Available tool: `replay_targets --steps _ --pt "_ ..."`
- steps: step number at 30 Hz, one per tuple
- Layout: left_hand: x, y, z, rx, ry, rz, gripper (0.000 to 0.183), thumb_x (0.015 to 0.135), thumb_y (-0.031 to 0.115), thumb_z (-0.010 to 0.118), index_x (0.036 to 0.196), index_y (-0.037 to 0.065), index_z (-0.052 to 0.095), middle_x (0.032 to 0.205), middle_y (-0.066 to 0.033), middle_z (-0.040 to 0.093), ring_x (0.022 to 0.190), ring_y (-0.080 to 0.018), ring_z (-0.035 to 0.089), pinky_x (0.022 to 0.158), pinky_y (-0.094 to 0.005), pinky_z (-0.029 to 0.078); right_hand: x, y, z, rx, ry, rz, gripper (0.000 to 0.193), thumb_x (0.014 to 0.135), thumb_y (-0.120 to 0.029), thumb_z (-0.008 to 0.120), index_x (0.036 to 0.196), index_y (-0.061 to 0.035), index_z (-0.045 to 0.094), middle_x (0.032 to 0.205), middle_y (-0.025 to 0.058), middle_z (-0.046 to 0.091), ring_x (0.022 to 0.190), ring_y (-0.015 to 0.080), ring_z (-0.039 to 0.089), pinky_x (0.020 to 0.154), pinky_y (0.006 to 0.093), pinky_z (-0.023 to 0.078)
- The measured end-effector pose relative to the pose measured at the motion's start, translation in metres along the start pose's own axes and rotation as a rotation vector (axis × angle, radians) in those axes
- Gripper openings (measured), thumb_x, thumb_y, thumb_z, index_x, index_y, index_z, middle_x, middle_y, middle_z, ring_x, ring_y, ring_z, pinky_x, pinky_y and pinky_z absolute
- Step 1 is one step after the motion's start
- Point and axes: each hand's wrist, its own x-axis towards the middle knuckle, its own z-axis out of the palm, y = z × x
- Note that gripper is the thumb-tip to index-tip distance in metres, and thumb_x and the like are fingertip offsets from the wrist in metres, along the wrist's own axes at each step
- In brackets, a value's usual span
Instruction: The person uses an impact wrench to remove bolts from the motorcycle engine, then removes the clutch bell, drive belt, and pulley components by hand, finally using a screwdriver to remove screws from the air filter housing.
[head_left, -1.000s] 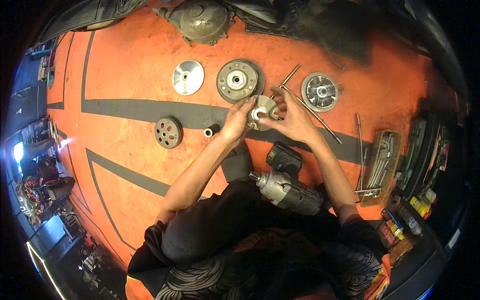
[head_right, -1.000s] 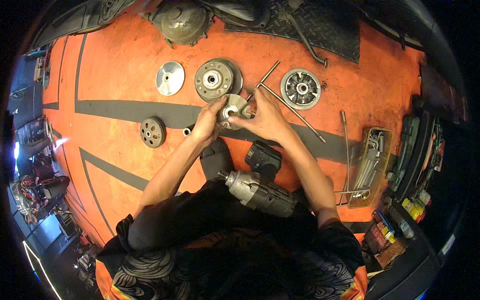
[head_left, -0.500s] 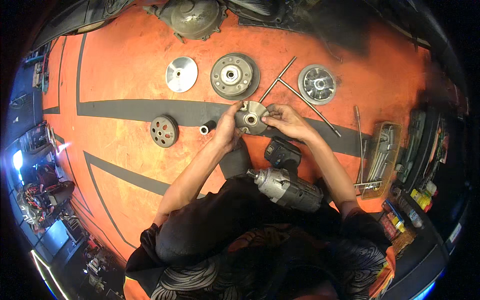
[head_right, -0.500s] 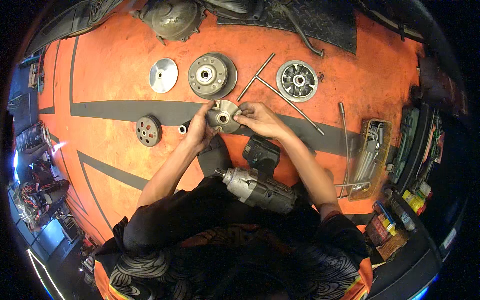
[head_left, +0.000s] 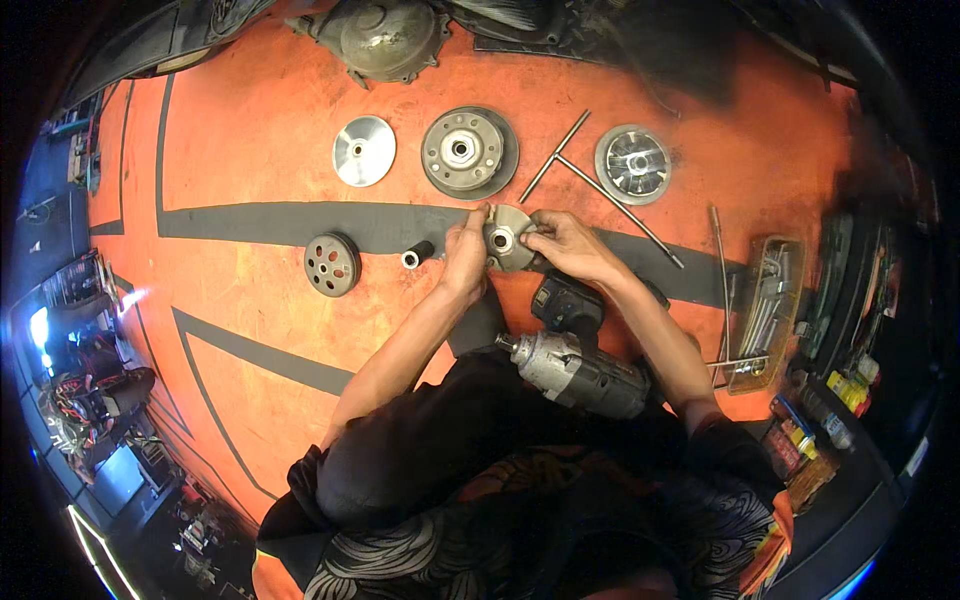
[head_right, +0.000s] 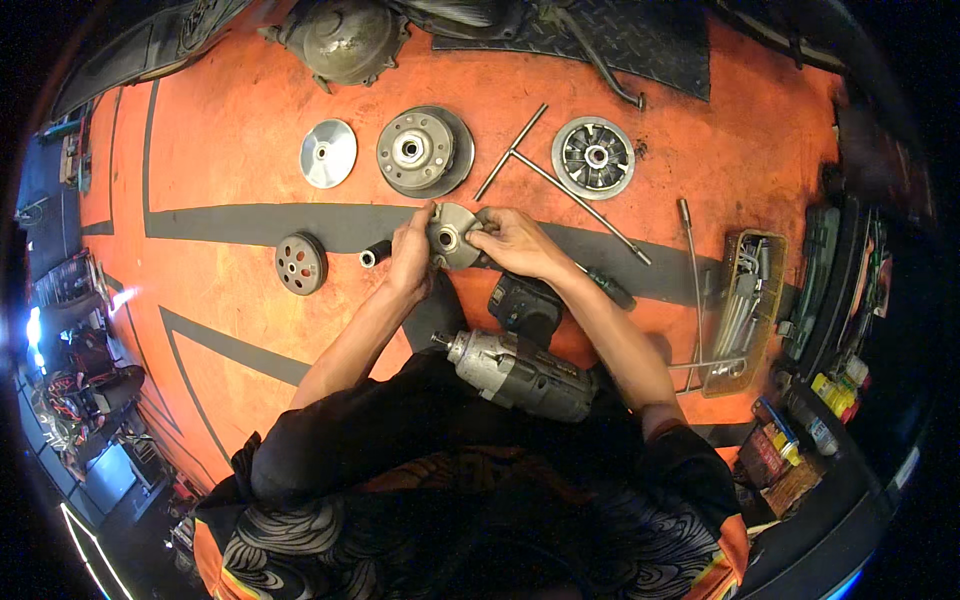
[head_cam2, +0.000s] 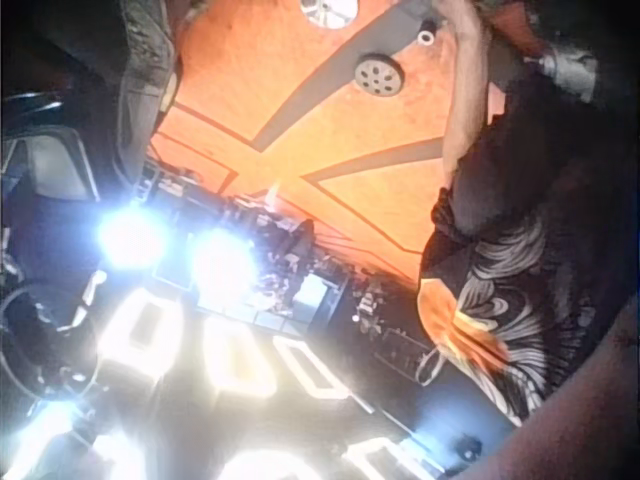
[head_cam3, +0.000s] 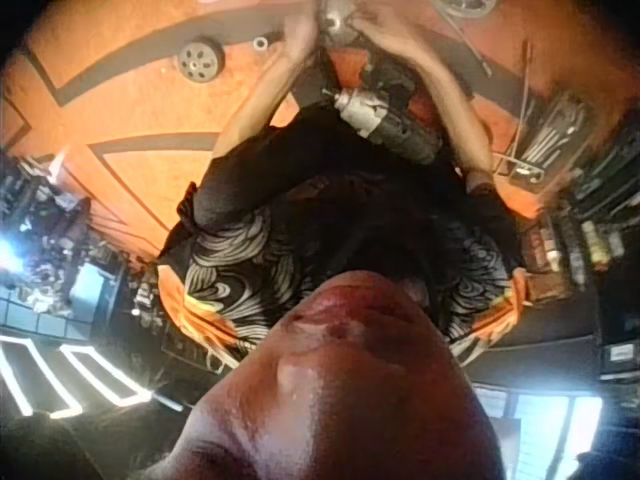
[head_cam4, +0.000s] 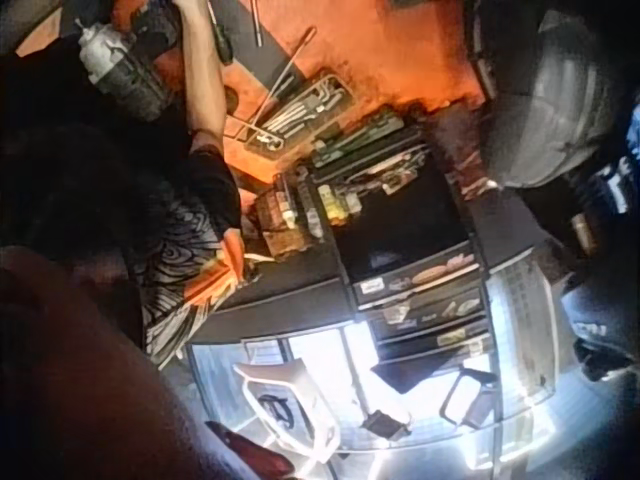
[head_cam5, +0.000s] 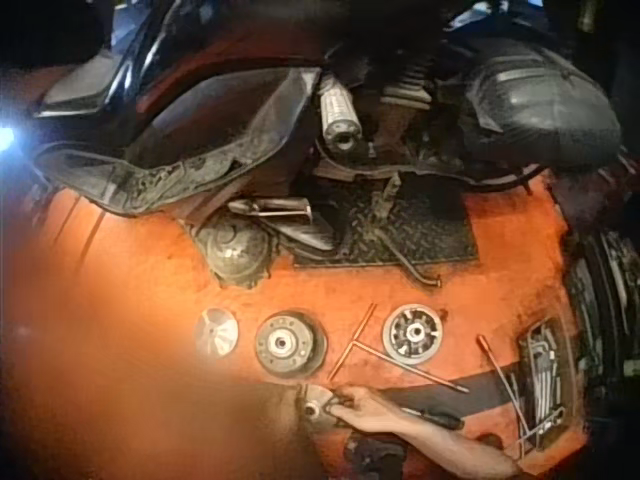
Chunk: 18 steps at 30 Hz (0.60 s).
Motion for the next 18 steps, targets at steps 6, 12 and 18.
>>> replay_targets --steps 6,12,18 --pt "0.003 0.018 -0.002 0.132 -0.014 0.137 0.037 0.100 0.035 0.061 0.095 -0.001 0.069 0.082 -0.0027 0.066 0.069 -0.0091 0.057 0.060 -0.0270 0.046 -0.005 -0.014 0.008 -0.189 -0.026 -0.156 0.030 0.099 -0.023 0.060 0.105 0.0047 0.069 0.074 0.0141 0.068 0.068 0.0151 0.063 0.063 0.0360 0.049" --pt "-0.003 0.027 -0.001 0.068 -0.043 0.158 0.037 0.100 0.034 0.065 0.097 -0.002 0.069 0.085 -0.0037 0.068 0.071 -0.0083 0.060 0.062 -0.0267 0.048 -0.008 -0.025 0.016 -0.215 0.073 -0.168 0.029 0.098 -0.024 0.062 0.101 0.0032 0.071 0.071 0.0147 0.069 0.062 0.0167 0.063 0.061 0.0371 0.049" --pt "-0.006 0.030 0.000 0.035 -0.042 0.213 0.037 0.100 0.033 0.066 0.099 -0.004 0.070 0.083 -0.0040 0.068 0.069 -0.0081 0.059 0.061 -0.0258 0.048 -0.009 -0.031 0.018 -0.155 0.154 -0.145 0.031 0.092 -0.025 0.066 0.093 0.0052 0.072 0.062 0.0157 0.064 0.056 0.0193 0.063 0.055 0.0375 0.048"
